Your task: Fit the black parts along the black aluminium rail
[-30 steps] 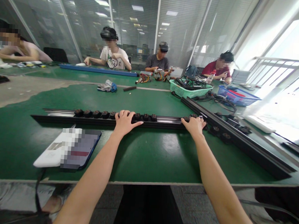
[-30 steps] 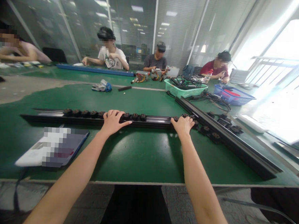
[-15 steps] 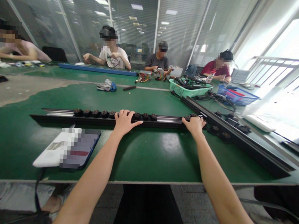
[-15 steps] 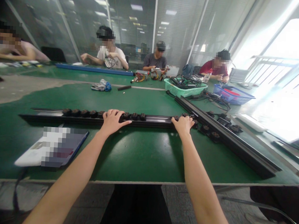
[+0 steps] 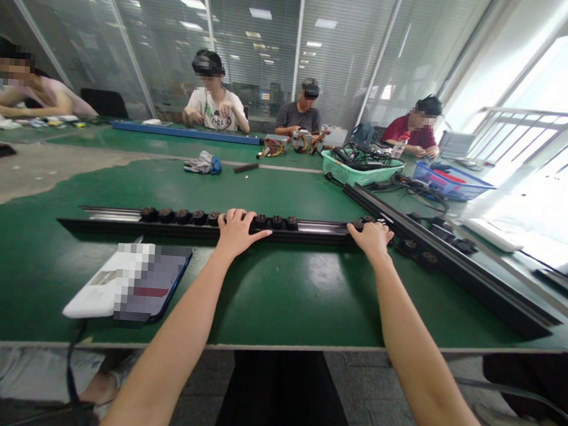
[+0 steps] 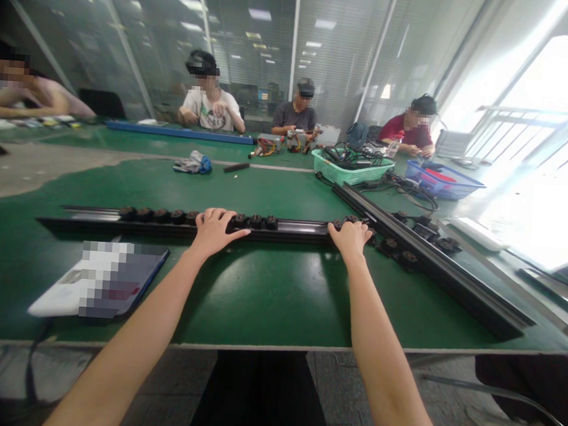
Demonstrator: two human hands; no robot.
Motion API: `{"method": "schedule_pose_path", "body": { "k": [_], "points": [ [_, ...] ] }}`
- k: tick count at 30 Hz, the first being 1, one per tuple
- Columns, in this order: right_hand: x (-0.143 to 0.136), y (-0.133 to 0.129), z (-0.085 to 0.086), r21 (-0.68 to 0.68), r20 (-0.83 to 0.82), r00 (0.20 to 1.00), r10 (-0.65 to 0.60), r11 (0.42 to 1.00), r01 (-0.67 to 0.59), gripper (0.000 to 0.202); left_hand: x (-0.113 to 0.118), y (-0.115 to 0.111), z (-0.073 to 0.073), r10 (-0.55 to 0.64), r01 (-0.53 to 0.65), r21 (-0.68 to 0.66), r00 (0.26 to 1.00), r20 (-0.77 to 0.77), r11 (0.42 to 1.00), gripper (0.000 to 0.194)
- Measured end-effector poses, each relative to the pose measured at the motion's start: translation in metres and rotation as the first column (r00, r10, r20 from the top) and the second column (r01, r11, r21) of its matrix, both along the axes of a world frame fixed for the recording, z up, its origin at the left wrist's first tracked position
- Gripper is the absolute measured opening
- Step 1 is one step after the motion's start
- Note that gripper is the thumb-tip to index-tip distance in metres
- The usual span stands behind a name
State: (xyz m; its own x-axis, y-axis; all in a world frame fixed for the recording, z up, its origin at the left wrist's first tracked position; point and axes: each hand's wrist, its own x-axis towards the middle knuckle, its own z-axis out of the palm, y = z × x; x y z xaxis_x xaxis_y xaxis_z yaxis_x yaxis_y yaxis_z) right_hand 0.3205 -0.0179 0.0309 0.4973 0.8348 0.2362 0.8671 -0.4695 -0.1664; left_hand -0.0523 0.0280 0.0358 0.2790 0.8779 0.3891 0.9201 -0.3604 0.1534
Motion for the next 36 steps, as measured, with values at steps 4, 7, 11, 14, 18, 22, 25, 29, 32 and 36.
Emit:
{"method": "schedule_pose_path", "body": {
  "k": [4, 7, 11, 14, 18, 22, 25, 29, 32, 36],
  "points": [
    [0.0015, -0.0015, 0.0027, -0.021, -0.007, 1.0, -0.006, 1.0, 0.005, 0.073, 0.0, 0.0003, -0.0002, -0.009, 0.009, 0.011, 1.0, 0.005, 1.0, 0.069],
    [0.003, -0.0026, 0.0049, -0.025, -0.023, 1.0, -0.006, 1.0, 0.005, 0.071, 0.0001, -0.0001, 0.0002, -0.007, 0.007, 0.008, 1.0, 0.005, 1.0, 0.069],
    [0.0048, -0.0027, 0.0063, -0.017, -0.044, 0.999, -0.013, 1.0, 0.013, 0.066, 0.0002, -0.0003, 0.0002, 0.004, -0.004, -0.002, 1.0, -0.007, 1.0, 0.069],
    [0.0055, -0.0017, 0.0058, 0.005, -0.048, 0.999, -0.023, 1.0, 0.023, 0.064, 0.0002, 0.0, -0.0004, 0.002, -0.001, 0.005, 1.0, -0.01, 1.0, 0.069],
    [0.0063, 0.0, 0.0038, 0.026, -0.045, 0.999, -0.017, 0.999, 0.019, 0.063, 0.0004, -0.0002, -0.0004, 0.007, -0.007, 0.009, 1.0, -0.011, 1.0, 0.069],
    [0.0077, 0.0015, 0.0013, 0.036, -0.026, 0.999, -0.019, 0.999, 0.02, 0.061, 0.0006, -0.001, 0.0008, 0.006, -0.006, 0.01, 1.0, -0.013, 1.0, 0.069],
    [0.009, 0.0019, -0.0001, 0.05, -0.015, 1.0, -0.023, 0.998, 0.024, 0.06, 0.0006, -0.0009, 0.0013, 0.004, -0.004, 0.004, 1.0, -0.014, 1.0, 0.069],
    [0.0101, 0.0017, -0.0007, 0.064, -0.014, 1.0, -0.026, 0.998, 0.026, 0.061, 0.0006, 0.0001, 0.0008, 0.007, -0.007, -0.002, 1.0, -0.012, 1.0, 0.069],
    [0.01, 0.0013, -0.0005, 0.059, -0.012, 0.999, -0.03, 0.998, 0.03, 0.061, 0.0005, 0.0009, 0.0, 0.006, -0.006, 0.002, 1.0, -0.012, 1.0, 0.069],
    [0.0092, 0.0007, 0.0005, 0.046, -0.013, 0.999, -0.036, 0.998, 0.036, 0.061, 0.0003, 0.001, -0.0005, -0.003, 0.003, 0.015, 1.0, -0.004, 1.0, 0.07]
  ]
}}
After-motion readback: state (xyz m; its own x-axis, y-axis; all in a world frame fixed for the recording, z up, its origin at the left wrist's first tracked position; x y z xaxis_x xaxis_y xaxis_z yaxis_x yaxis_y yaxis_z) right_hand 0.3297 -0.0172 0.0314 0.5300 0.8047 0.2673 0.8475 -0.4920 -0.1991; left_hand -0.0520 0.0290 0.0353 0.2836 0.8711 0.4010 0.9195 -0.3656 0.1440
